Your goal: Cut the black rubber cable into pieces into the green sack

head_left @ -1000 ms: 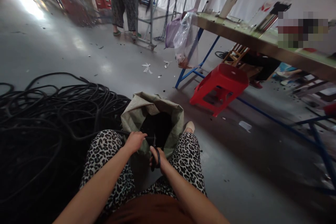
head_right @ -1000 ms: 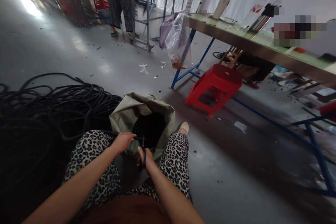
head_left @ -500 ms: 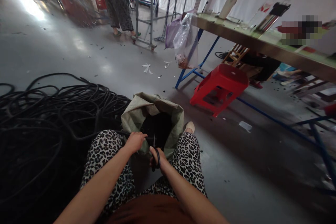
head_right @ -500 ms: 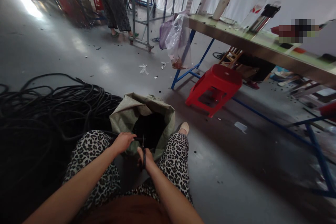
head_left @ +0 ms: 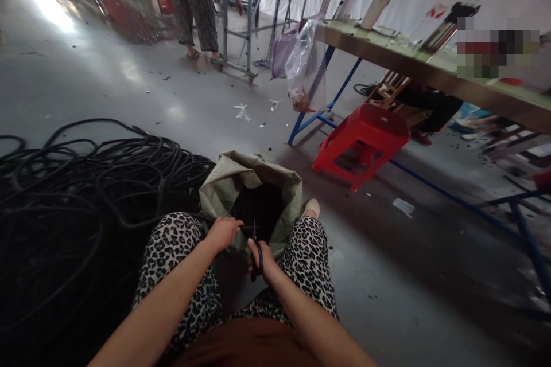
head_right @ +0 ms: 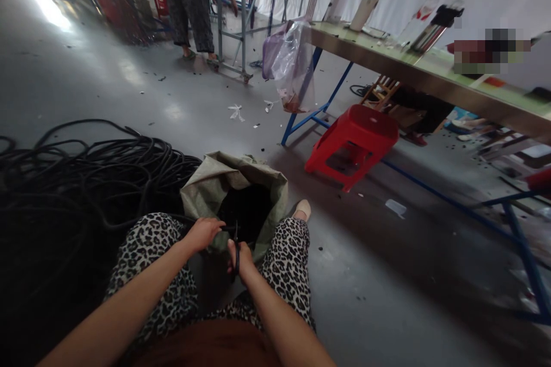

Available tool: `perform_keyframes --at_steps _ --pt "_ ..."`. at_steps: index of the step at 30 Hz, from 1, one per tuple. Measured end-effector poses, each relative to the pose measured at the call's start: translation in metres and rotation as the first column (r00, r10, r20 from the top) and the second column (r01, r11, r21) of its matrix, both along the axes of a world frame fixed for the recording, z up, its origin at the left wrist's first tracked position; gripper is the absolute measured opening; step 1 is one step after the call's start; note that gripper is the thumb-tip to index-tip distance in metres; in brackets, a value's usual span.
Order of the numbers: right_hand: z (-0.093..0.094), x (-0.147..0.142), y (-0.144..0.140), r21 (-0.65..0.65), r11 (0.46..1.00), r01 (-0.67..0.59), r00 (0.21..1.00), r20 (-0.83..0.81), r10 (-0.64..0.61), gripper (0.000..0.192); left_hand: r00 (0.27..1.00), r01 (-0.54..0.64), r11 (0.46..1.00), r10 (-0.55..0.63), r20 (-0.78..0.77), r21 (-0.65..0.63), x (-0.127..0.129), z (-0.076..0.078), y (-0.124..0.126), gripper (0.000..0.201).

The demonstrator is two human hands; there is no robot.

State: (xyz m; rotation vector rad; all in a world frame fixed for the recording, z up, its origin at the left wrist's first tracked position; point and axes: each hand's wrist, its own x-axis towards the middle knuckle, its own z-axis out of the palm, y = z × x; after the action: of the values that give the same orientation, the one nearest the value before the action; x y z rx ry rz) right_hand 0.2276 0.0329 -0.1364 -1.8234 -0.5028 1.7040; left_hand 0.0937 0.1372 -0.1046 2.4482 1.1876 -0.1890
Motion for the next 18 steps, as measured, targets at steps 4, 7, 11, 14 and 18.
perform_keyframes --at_steps 4,7,11,14,18 --pt "-0.0037 -0.0027 -0.0015 0.033 0.999 -0.012 0.996 0.091 0.009 0.030 1.000 0.001 1.000 -0.001 -0.001 0.010 0.0014 -0.0018 -0.0009 0.029" --pt "-0.0062 -0.0048 -0.0030 0.059 0.998 -0.024 0.990 0.137 0.016 0.029 1.000 0.004 1.000 -0.004 0.003 0.020 0.0028 -0.0031 -0.0020 0.029" --pt "-0.0029 -0.0066 -0.0046 0.061 0.996 -0.060 0.981 0.186 0.048 0.024 1.000 -0.009 1.000 0.009 -0.015 0.007 0.0043 -0.0040 -0.0032 0.028" --pt "0.0007 -0.0070 -0.0056 0.039 0.997 -0.063 0.979 0.195 0.054 0.020 1.000 -0.004 1.000 0.004 -0.027 0.010 0.0047 -0.0053 -0.0032 0.028" --pt "-0.0017 -0.0057 -0.0067 0.041 0.997 -0.060 0.980 0.191 0.052 0.017 1.000 0.018 0.999 -0.017 -0.023 0.038 0.0039 -0.0086 -0.0025 0.028"
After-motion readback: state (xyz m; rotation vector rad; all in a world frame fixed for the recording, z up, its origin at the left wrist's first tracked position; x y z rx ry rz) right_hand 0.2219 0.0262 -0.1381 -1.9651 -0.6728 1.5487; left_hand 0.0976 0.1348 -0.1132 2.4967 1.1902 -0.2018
